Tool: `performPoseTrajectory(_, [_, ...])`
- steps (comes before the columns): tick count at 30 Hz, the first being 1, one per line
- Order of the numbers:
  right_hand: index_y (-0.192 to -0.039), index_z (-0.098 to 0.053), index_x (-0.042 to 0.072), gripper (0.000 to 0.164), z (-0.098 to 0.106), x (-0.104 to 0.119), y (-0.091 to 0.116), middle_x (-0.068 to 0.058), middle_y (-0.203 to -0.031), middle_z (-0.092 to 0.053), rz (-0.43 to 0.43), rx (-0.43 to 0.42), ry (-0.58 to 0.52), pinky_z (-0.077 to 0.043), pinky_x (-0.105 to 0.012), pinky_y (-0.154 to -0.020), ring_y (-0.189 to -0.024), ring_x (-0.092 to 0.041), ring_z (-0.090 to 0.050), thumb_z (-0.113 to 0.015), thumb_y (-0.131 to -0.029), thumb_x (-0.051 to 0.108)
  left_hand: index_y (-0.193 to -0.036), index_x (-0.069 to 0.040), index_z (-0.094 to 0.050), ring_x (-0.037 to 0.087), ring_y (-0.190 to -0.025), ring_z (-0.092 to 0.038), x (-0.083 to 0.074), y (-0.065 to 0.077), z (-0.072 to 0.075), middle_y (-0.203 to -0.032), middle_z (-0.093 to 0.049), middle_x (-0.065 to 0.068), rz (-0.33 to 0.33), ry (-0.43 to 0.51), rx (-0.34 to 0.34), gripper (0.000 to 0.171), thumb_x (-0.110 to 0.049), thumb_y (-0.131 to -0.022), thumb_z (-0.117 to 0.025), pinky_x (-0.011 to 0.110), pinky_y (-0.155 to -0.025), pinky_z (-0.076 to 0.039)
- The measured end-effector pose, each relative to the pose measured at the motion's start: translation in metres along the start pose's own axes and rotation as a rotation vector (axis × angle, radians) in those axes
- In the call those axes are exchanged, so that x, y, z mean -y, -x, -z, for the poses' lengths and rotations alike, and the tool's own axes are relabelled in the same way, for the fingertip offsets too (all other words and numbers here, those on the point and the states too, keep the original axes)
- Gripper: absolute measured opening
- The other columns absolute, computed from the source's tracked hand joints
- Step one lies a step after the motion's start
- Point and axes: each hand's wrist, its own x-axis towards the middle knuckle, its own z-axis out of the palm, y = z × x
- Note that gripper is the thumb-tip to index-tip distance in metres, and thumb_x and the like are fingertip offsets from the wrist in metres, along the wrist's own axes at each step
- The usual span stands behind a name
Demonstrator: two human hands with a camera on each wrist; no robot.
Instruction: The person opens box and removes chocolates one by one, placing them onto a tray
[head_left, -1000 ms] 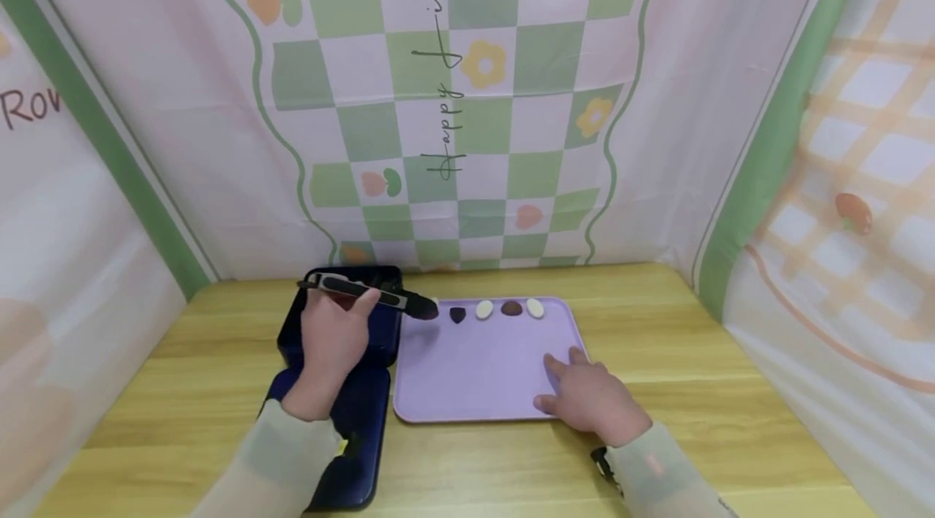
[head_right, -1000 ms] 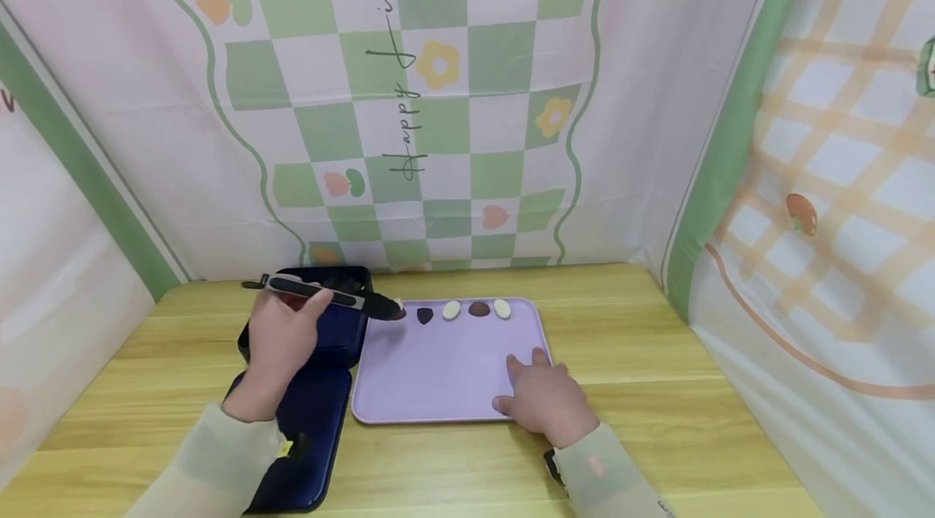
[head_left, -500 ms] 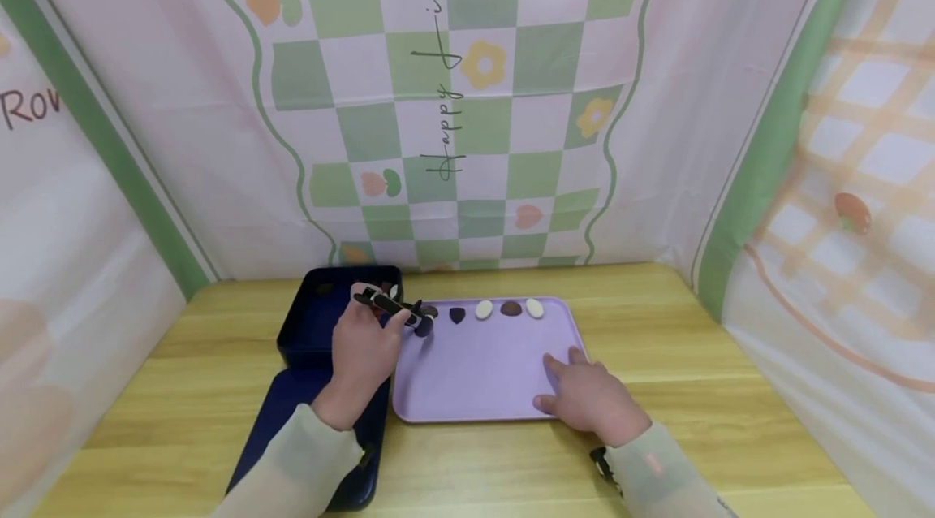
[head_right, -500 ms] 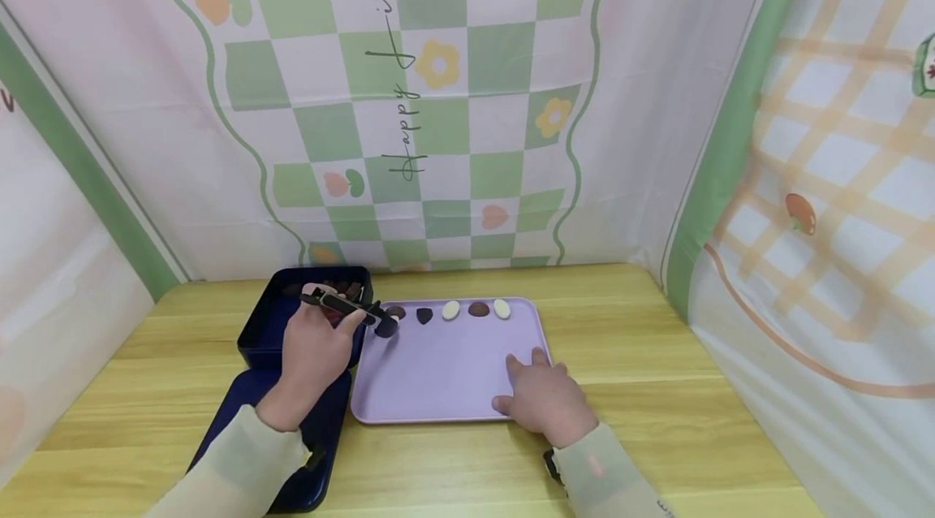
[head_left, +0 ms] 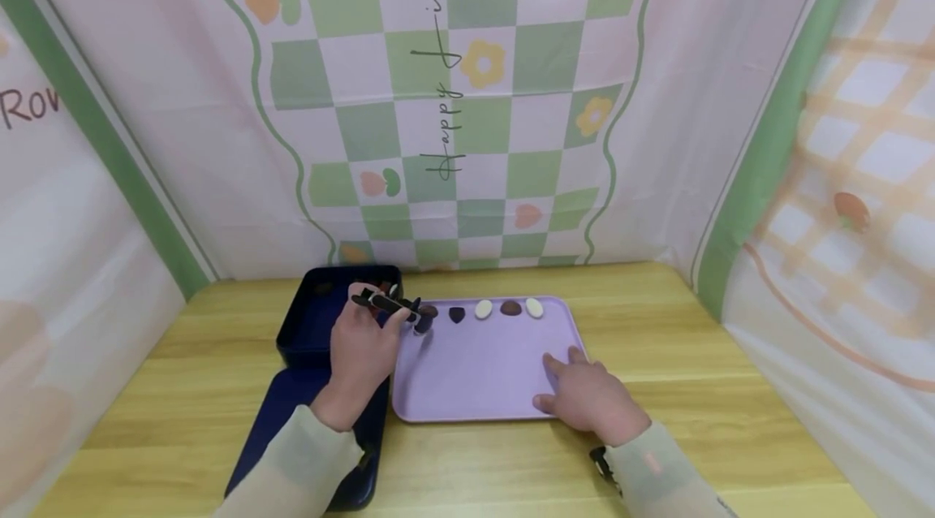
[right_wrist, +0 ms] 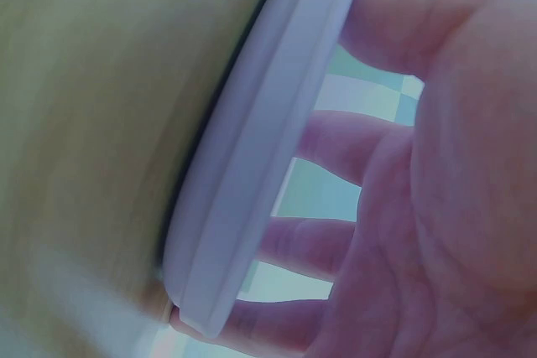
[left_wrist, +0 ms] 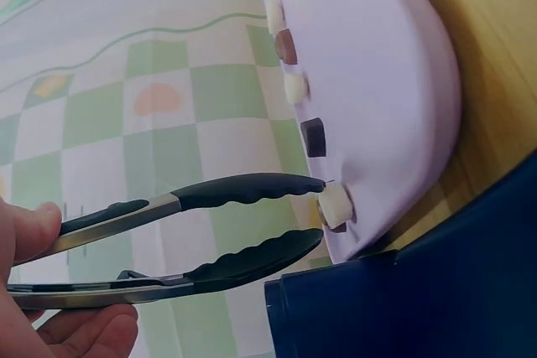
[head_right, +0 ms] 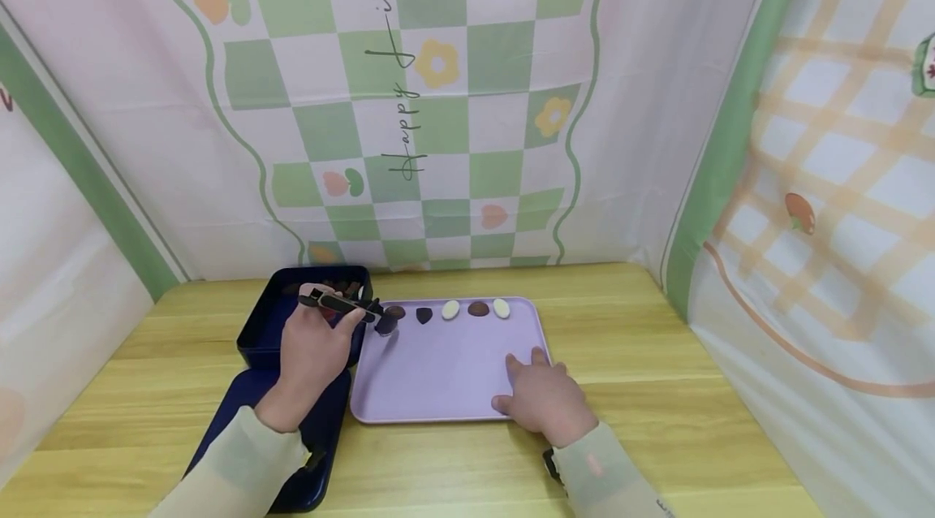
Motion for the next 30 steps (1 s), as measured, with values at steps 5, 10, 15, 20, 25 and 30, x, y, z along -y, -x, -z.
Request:
performPoseTrajectory(5, [-0.144, -0.051, 0.003, 0.074, 0.0, -0.001, 0.0, -0.041, -0.146, -0.031, 0.002, 0.002, -0.001, -0.037, -0.075, -0.091, -0.117, -0.071, -0.037, -0.067, -0.091, 0.051, -0.103, -0.004, -0.05, 0.033, -0.083, -0.067, -0.001, -0.004, 0.005, -0.091, -0.063, 0.014, 0.022, 0.02, -0.021, 0.044, -0.015, -0.08, -0.086, 0.051, -0.068, -0.054])
performPoseTrajectory(10, [-0.144, -0.051, 0.002, 0.074, -0.001, -0.002, -0.001, -0.041, -0.145, -0.031, 0.011, -0.004, 0.001, -0.035, -0.075, -0.093, -0.118, -0.069, -0.038, -0.067, -0.091, 0.051, -0.11, -0.002, -0.05, 0.031, -0.079, -0.067, 0.006, -0.013, 0.016, -0.087, -0.067, 0.013, 0.143, 0.06, -0.032, 0.048, -0.019, -0.081, -0.085, 0.049, -0.072, -0.053])
performPoseTrajectory(15, [-0.144, -0.051, 0.002, 0.074, -0.002, -0.003, -0.001, -0.042, -0.145, -0.032, 0.018, -0.008, 0.004, -0.035, -0.075, -0.093, -0.119, -0.068, -0.038, -0.067, -0.091, 0.051, -0.109, -0.002, -0.055, 0.027, -0.08, -0.064, 0.018, -0.03, 0.041, -0.088, -0.066, 0.012, 0.309, 0.108, -0.069, 0.038, -0.019, -0.086, -0.081, 0.042, -0.075, -0.048])
performPoseTrajectory(20, [-0.144, -0.051, 0.001, 0.074, -0.001, -0.002, -0.001, -0.042, -0.145, -0.032, 0.018, -0.007, 0.006, -0.035, -0.075, -0.094, -0.12, -0.067, -0.038, -0.067, -0.091, 0.051, -0.108, -0.001, -0.057, 0.027, -0.08, -0.057, 0.035, -0.046, 0.066, -0.087, -0.061, 0.014, 0.34, 0.057, -0.129, 0.032, -0.02, -0.091, -0.076, 0.039, -0.075, -0.042])
performPoseTrajectory(25, [-0.144, -0.051, 0.002, 0.074, 0.0, -0.001, 0.0, -0.042, -0.145, -0.032, 0.015, -0.007, 0.007, -0.036, -0.075, -0.093, -0.119, -0.068, -0.038, -0.068, -0.091, 0.05, -0.114, 0.0, -0.054, 0.032, -0.084, -0.057, 0.05, -0.053, 0.08, -0.095, -0.058, 0.017, 0.316, 0.003, -0.151, 0.036, -0.017, -0.091, -0.076, 0.044, -0.077, -0.042])
performPoseTrajectory(30, [-0.144, -0.05, 0.001, 0.073, -0.001, -0.001, 0.0, -0.042, -0.145, -0.032, 0.02, -0.004, 0.008, -0.035, -0.074, -0.094, -0.119, -0.068, -0.038, -0.067, -0.091, 0.049, -0.123, -0.001, -0.047, 0.037, -0.093, -0.058, 0.063, -0.055, 0.081, -0.105, -0.061, 0.02, 0.357, -0.015, -0.111, 0.044, -0.013, -0.091, -0.075, 0.048, -0.081, -0.044])
